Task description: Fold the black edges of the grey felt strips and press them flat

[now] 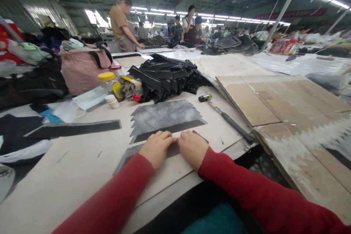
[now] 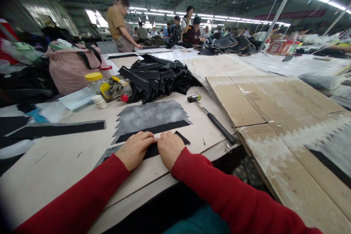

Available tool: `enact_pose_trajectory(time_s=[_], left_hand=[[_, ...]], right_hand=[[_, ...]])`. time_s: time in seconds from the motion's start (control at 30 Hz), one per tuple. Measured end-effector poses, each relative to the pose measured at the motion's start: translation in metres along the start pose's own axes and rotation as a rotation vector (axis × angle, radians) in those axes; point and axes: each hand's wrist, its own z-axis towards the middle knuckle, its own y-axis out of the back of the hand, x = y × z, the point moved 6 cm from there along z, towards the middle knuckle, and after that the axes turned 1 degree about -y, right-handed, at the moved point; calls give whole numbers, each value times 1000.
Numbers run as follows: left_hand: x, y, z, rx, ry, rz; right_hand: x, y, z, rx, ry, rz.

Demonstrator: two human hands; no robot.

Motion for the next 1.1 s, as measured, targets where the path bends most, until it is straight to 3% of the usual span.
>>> enact_pose_trajectory(time_s=[0.27, 0.53, 0.83, 0.97, 1.1], left_hand=[[41, 9, -25, -141, 140, -252], [36, 8, -27, -179, 109, -211], [27, 8, -30, -21, 9, -58], [42, 12, -38, -16, 14, -187], [61, 18, -49, -59, 119, -284]], right_hand=[[-8, 3, 4, -75, -82, 97], [4, -2, 13, -73, 34, 390], [30, 1, 16, -2, 144, 98], [30, 3, 21, -6, 46, 109], [27, 5, 23, -56, 6, 143]])
